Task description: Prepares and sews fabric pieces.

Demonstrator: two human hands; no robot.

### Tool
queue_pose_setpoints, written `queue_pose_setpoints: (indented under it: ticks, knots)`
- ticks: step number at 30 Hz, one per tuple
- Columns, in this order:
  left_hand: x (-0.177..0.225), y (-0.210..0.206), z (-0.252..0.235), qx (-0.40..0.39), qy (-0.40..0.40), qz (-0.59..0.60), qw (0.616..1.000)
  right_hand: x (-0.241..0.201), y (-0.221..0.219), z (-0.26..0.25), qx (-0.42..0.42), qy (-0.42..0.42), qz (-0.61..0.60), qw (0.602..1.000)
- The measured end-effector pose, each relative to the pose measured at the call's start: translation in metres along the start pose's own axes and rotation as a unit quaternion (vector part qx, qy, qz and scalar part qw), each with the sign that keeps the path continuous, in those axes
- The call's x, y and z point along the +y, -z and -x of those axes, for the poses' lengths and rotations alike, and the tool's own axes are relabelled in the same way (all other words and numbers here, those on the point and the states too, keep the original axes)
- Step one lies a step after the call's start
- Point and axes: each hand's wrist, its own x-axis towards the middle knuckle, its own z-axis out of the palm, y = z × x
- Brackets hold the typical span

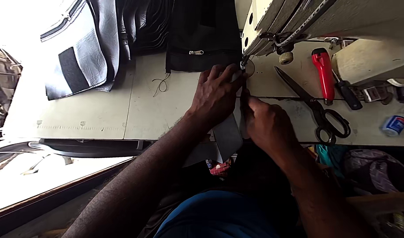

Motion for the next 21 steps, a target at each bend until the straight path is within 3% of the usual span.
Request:
queue_pose_setpoints:
  ticks: [3, 6, 9, 14, 21]
  knots:
    - [-0.002, 0.0, -0.003, 0.002, 0.007, 0.004, 1.0, 0.058, 0.033, -0.013, 0.102, 0.006, -0.035, 0.994]
    - [-0.003, 0.0, -0.005, 0.003, 0.011, 0.006, 1.0, 0.138, 0.08, -0.02, 0.227, -0.092, 0.044, 0.969]
    - [-0.003, 0.0, -0.006, 0.009, 0.011, 0.009, 1.0, 0.197, 0.091, -0.024, 0.267, -0.147, 0.116, 0.945]
    - [-0.002, -0.002, -0.005, 0.021, 0.012, 0.012, 1.0, 0.201, 0.084, -0.02, 0.281, -0.14, 0.118, 0.942]
    - [-0.002, -0.002, 0.003, 0.026, -0.003, 0.02, 0.999, 0.202, 0.07, -0.012, 0.221, -0.153, 0.077, 0.96]
